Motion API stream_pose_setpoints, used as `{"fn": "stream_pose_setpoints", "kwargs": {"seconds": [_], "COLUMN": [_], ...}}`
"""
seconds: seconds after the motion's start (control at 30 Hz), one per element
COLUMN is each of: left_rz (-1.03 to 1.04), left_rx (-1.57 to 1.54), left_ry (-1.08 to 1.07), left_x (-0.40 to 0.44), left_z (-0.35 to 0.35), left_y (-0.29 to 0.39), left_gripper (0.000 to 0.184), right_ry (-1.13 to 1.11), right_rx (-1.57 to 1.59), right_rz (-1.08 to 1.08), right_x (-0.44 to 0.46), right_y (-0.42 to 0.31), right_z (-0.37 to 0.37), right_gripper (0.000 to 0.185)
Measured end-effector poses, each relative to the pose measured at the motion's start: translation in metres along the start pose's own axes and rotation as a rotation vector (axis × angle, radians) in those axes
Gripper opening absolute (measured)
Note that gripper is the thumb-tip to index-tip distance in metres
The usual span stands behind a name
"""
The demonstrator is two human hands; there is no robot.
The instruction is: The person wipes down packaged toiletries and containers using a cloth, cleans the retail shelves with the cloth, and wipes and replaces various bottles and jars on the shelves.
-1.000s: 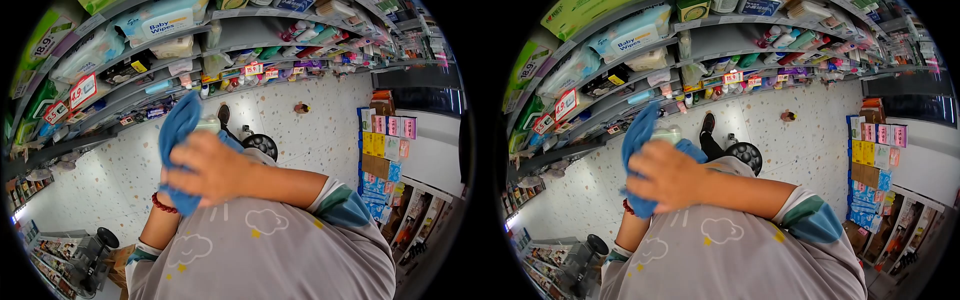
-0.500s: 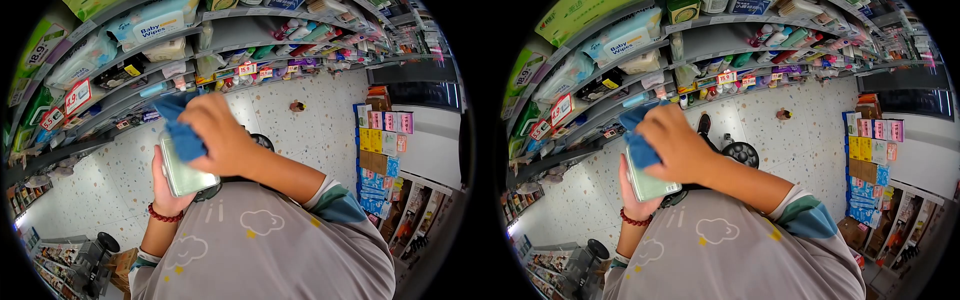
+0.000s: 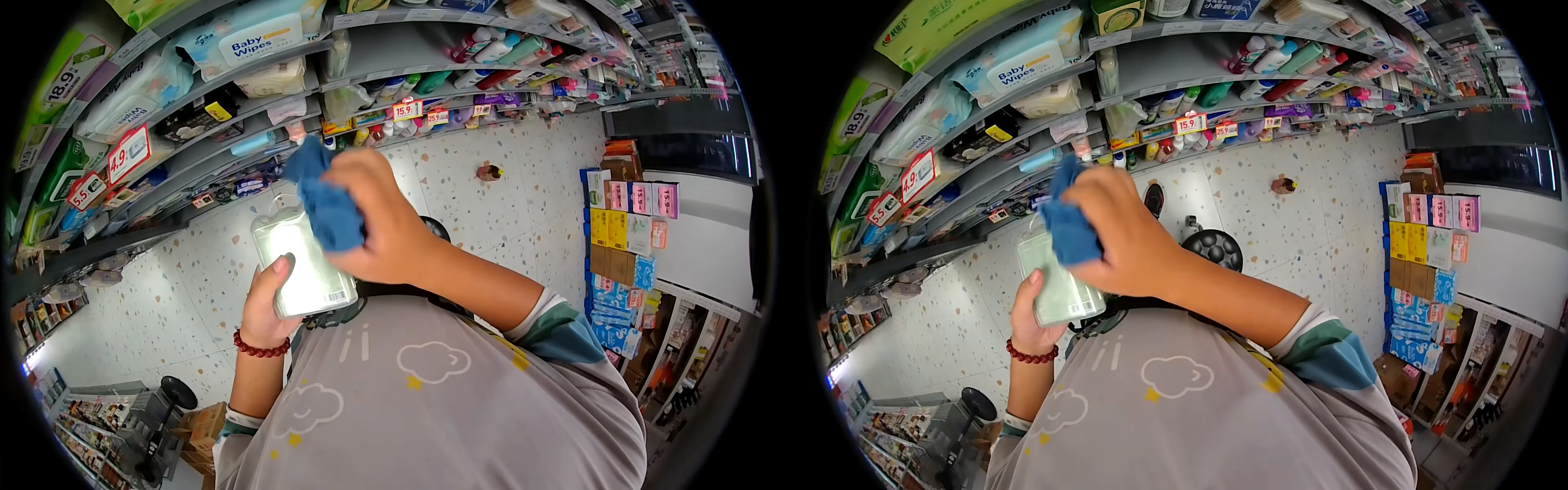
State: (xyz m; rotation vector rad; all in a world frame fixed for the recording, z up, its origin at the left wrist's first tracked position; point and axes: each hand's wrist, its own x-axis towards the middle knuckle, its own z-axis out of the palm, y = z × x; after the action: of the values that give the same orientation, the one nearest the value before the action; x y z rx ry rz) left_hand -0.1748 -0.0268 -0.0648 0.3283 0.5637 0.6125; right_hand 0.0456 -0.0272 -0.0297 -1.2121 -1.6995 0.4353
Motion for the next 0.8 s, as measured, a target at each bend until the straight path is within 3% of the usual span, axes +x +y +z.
{"fn": "stream_pose_setpoints", "kwargs": {"seconds": [0.03, 0.1, 0.17, 0.27, 0.5, 0.57, 0.6, 0.67, 0.77, 0.8], "left_rz": [-0.002, 0.139, 0.210, 0.335, 0.225, 0.158, 0.158, 0.372, 0.454, 0.455], "left_rx": [0.002, 0.057, 0.120, 0.097, 0.214, 0.300, 0.301, 0.216, 0.262, 0.261], "left_ry": [-0.001, 0.044, 0.088, 0.160, 0.095, 0.066, 0.067, 0.208, 0.258, 0.259], "left_x": [0.000, 0.001, 0.005, 0.007, 0.002, -0.006, -0.006, -0.002, -0.003, -0.003], "left_z": [0.003, 0.009, 0.015, 0.015, 0.007, 0.005, 0.010, 0.024, 0.020, 0.025], "left_y": [0.000, 0.001, 0.006, 0.009, 0.010, 0.015, 0.016, 0.017, 0.026, 0.026], "left_gripper": [0.050, 0.051, 0.053, 0.057, 0.065, 0.066, 0.066, 0.065, 0.066, 0.066], "right_ry": [0.003, 0.055, -0.021, -0.063, -0.132, 0.216, 0.230, 0.175, 0.100, 0.071], "right_rx": [-0.001, 0.338, 0.506, 0.611, 0.686, 0.913, 0.894, 0.872, 0.887, 0.953], "right_rz": [0.001, 0.371, 0.558, 0.597, 0.706, 0.754, 0.740, 0.712, 0.724, 0.877], "right_x": [0.001, -0.002, -0.016, -0.028, -0.014, 0.005, 0.005, -0.005, -0.015, -0.014], "right_y": [-0.003, -0.013, -0.025, -0.036, -0.033, -0.041, -0.044, -0.048, -0.050, -0.052], "right_z": [0.005, 0.016, 0.022, 0.022, 0.010, 0.014, 0.017, 0.023, 0.025, 0.020], "right_gripper": [0.055, 0.050, 0.047, 0.047, 0.048, 0.038, 0.035, 0.036, 0.038, 0.038]}}
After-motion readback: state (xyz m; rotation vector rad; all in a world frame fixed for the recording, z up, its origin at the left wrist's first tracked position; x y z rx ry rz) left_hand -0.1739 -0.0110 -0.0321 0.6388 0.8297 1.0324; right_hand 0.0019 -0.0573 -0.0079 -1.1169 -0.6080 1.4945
